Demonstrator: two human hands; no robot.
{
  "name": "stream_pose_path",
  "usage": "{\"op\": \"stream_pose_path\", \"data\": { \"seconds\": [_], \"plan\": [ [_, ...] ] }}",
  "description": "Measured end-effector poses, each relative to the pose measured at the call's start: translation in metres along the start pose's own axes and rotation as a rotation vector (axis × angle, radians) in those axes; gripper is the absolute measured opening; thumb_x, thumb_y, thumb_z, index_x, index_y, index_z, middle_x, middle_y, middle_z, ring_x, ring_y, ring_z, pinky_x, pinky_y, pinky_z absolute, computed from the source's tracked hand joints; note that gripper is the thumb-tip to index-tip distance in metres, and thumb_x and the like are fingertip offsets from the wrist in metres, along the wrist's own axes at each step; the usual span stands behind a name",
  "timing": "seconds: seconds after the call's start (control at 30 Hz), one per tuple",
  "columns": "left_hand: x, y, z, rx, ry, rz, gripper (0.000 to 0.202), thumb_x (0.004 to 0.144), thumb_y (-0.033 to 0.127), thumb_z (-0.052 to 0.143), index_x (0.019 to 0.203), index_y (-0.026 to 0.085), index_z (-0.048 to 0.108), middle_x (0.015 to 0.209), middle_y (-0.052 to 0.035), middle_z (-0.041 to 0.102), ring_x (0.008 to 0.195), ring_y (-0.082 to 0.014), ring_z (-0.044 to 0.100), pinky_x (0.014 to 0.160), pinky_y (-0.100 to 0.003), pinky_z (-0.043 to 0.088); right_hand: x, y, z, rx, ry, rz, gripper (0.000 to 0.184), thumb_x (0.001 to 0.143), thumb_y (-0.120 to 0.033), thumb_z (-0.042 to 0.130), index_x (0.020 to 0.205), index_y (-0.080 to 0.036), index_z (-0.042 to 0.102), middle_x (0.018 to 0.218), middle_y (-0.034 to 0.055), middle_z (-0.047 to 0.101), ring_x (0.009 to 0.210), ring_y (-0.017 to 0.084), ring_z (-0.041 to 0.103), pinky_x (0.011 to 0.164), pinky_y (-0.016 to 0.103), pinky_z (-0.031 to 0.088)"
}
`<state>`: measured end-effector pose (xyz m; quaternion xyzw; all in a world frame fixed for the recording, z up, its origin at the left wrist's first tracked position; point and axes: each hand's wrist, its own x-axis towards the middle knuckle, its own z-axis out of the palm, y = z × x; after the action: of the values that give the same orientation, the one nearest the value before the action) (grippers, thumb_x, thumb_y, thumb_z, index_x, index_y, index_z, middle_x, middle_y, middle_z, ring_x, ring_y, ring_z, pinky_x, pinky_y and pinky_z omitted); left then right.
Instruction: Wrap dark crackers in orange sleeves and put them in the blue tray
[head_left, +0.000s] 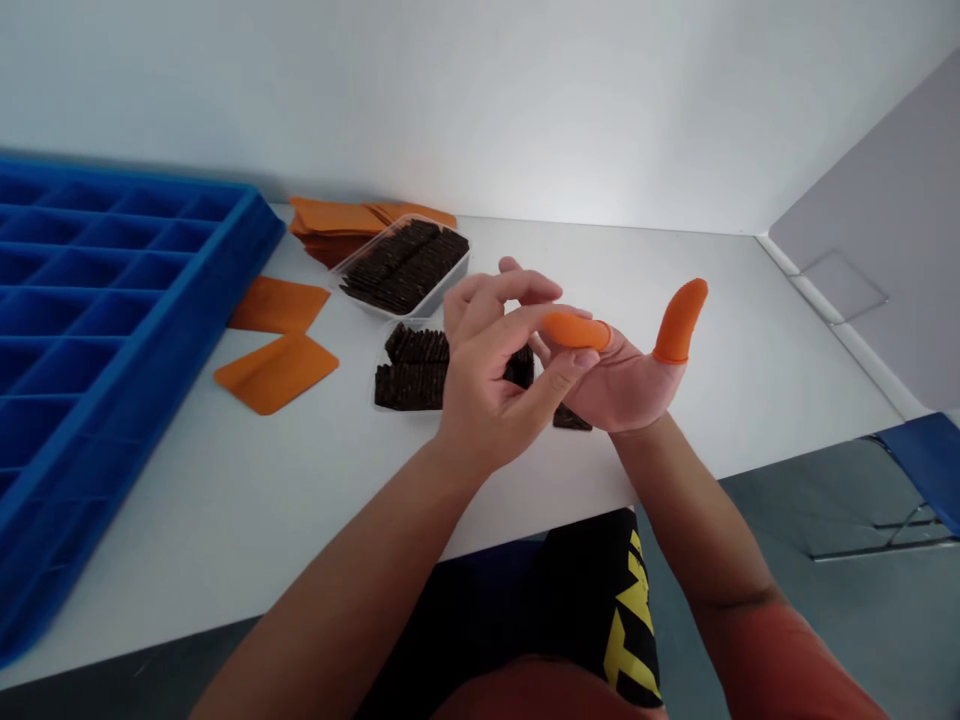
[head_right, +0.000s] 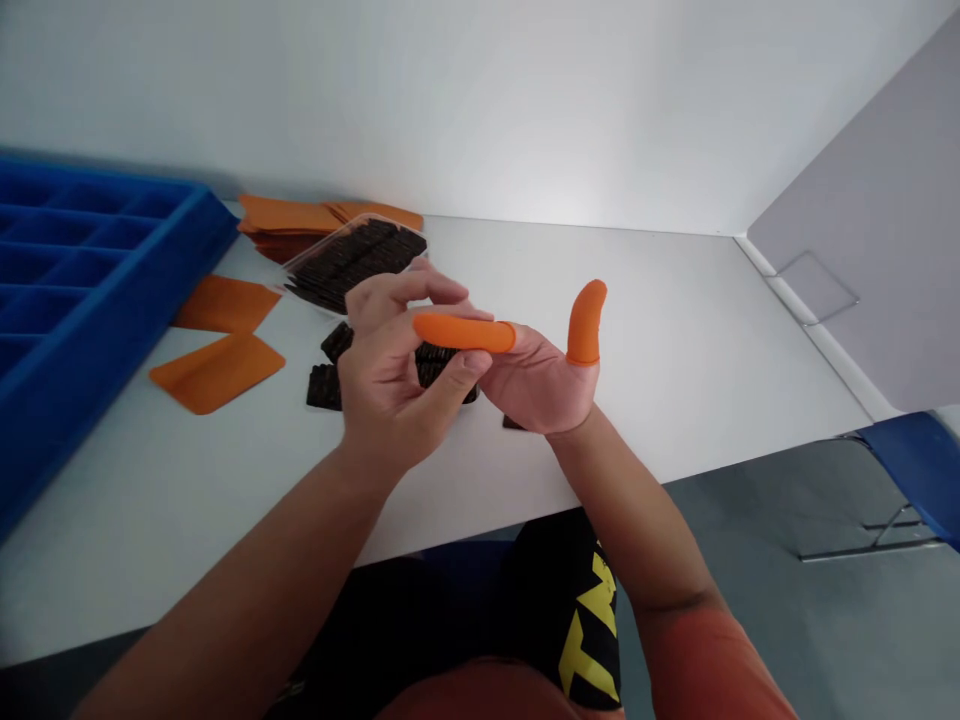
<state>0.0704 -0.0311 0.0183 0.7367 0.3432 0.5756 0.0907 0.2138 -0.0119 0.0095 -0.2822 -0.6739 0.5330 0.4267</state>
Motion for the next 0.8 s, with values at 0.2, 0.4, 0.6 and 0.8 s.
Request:
{"op": "stream_pose_path", "data": {
  "seconds": [0.2,0.4,0.6,0.8],
  "plan": [
    [-0.001,-0.010,0.006,0.037,0.011,0.011,0.040,0.104,0.055,0.043,0.098,0.033,0.076,0.105,-0.0068,0.069,0.108,-0.0282,0.054,0.103,-0.056,0.048,0.001,0.008,0.005,-0.120,-0.112,-0.119,0.116,0.071,-0.069,-0.042,0.167,-0.030,0.010,0.165,-0.0024,0.043,0.149,0.022,0.047,0.127,0.053,0.035],
    [-0.009,-0.007,0.015,0.019,-0.016,-0.010,0.034,0.103,0.049,0.049,0.111,0.027,0.073,0.116,-0.0083,0.071,0.113,-0.0294,0.053,0.105,-0.055,0.046,-0.002,0.022,0.000,-0.482,0.044,-0.157,0.079,0.098,-0.066,0.013,0.161,-0.035,-0.024,0.174,-0.0063,0.023,0.155,0.024,0.035,0.133,0.060,0.014],
    [-0.012,-0.009,0.019,0.033,-0.011,-0.010,0.031,0.106,0.037,0.043,0.107,0.029,0.073,0.113,-0.0053,0.072,0.115,-0.0261,0.056,0.104,-0.053,0.047,-0.005,0.028,0.011,-0.497,0.106,-0.149,0.092,0.094,-0.073,0.027,0.150,-0.042,-0.038,0.175,-0.0137,0.009,0.159,0.021,0.026,0.134,0.060,0.008],
    [-0.009,-0.013,0.021,0.113,0.032,0.067,0.029,0.105,0.032,0.046,0.098,0.028,0.073,0.101,-0.0042,0.073,0.111,-0.0246,0.059,0.099,-0.052,0.048,-0.003,0.032,0.022,-0.473,0.143,-0.173,0.086,0.097,-0.068,0.025,0.146,-0.045,-0.041,0.175,-0.0192,0.003,0.158,0.020,0.027,0.135,0.058,0.009]
  ]
}}
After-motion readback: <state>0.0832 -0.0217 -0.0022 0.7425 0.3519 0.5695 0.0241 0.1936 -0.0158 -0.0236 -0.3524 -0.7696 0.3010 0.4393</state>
